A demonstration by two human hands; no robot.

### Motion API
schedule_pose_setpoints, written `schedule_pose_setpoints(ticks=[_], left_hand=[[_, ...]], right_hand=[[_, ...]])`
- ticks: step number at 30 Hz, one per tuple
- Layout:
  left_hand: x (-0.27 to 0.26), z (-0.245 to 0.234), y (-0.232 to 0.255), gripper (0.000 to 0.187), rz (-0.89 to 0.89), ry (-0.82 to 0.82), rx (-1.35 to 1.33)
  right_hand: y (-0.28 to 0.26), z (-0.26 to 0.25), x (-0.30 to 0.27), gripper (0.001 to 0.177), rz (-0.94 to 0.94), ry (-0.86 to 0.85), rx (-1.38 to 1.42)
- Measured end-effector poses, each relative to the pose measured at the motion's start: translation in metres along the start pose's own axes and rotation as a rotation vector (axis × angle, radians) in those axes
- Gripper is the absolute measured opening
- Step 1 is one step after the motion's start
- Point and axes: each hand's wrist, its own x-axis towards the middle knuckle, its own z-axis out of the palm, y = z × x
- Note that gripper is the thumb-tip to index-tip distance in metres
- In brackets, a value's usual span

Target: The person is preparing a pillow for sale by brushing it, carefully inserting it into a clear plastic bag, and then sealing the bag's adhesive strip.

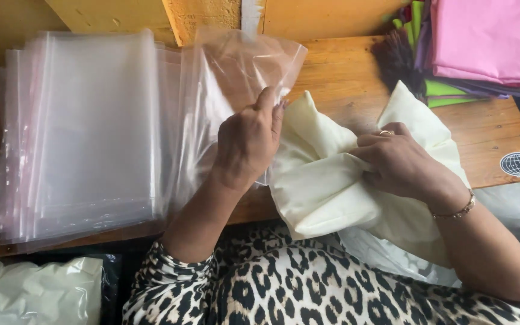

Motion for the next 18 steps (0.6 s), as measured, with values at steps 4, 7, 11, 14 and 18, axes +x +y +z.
schedule_pose_setpoints(ticks=[4, 7, 11, 14, 18], left_hand=[[0.009, -0.020, 0.009, 0.045, 0.035, -0.120, 0.110], [0.009, -0.030, 0.023, 0.039, 0.101, -0.277, 0.037], [0.002, -0.030, 0.048, 0.053, 0.026, -0.616, -0.024], [0.000, -0.036, 0.054, 0.059, -0.032, -0.717, -0.040], [-0.004, -0.030, 0.047, 0.063, 0.004, -0.703, -0.054]], right_hand=[[-0.019, -0.020, 0.005, 0.007, -0.045, 0.012, -0.046], [-0.039, -0.040, 0.012, 0.030, -0.165, -0.004, -0.024], [-0.032, -0.060, 0.037, 0.025, 0.030, -0.237, 0.099], [-0.011, -0.072, 0.035, 0.039, 0.129, -0.114, 0.298], [0.016, -0.039, 0.029, 0.044, 0.123, 0.294, 0.026]])
